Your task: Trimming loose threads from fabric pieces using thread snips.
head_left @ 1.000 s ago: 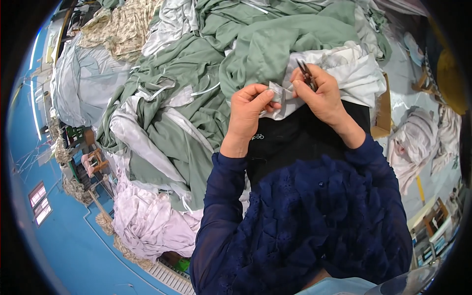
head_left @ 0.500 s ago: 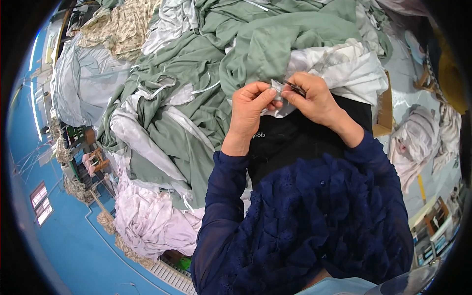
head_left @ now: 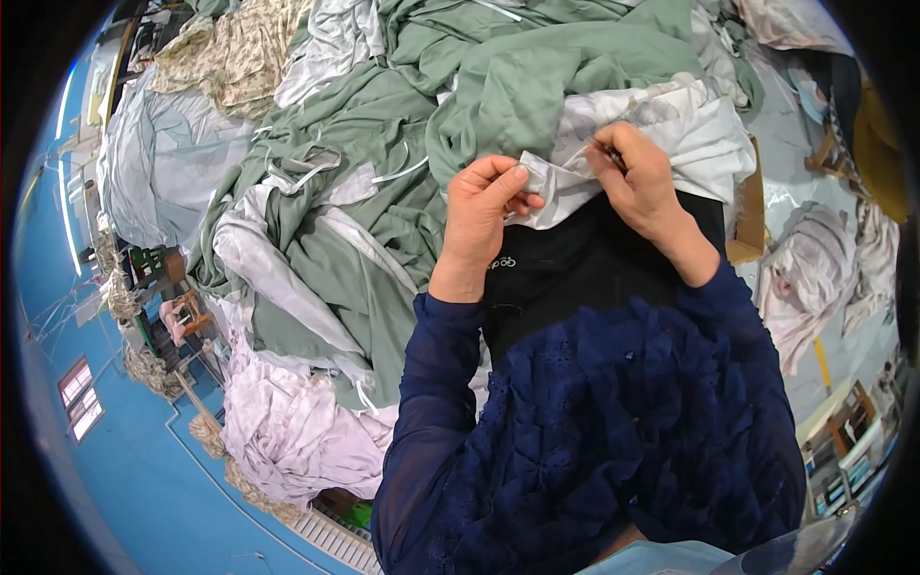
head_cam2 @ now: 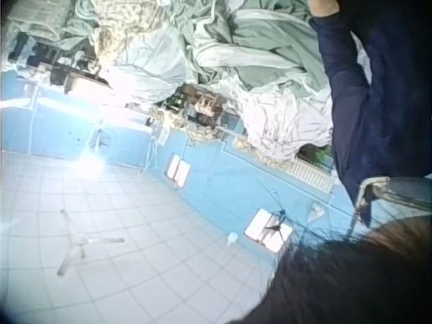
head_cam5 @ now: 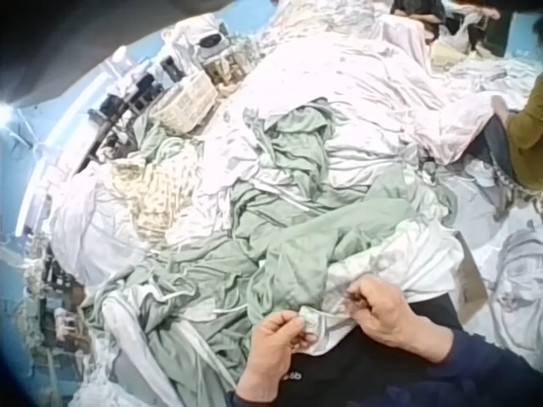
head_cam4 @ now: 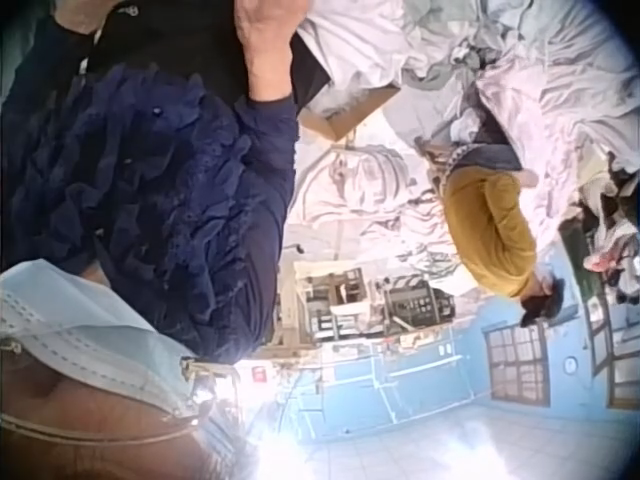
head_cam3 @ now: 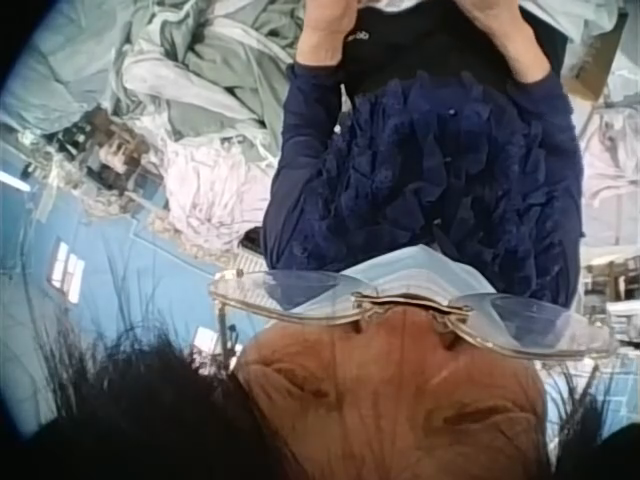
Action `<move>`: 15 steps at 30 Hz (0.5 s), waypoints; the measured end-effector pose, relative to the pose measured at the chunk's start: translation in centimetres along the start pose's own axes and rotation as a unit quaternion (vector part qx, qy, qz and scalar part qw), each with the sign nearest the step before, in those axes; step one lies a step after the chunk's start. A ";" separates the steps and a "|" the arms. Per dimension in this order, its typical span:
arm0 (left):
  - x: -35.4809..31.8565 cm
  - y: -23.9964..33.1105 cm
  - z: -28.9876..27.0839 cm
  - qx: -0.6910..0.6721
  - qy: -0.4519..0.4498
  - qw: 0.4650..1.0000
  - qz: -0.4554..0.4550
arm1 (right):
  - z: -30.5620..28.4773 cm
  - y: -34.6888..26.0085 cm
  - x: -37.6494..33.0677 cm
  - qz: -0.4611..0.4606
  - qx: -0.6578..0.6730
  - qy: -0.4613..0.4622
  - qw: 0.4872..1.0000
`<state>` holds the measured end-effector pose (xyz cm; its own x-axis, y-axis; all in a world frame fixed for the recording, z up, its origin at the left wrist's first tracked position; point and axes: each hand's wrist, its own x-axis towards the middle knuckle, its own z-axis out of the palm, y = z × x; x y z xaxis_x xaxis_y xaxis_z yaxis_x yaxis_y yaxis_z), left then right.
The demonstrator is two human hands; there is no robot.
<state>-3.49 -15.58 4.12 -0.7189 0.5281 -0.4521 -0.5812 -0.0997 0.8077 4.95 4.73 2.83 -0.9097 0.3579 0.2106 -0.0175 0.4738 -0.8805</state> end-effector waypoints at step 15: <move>0.1 0.4 -0.4 -0.001 -0.009 1.000 -0.012 | -0.1 -1.5 -1.5 -0.051 0.016 -0.119 0.991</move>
<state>-3.93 -15.86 4.21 -0.6975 0.5447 -0.4656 -0.5996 -0.0878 0.7955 6.41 3.58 3.90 -0.9744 0.1076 0.1972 -0.1246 0.4714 -0.8731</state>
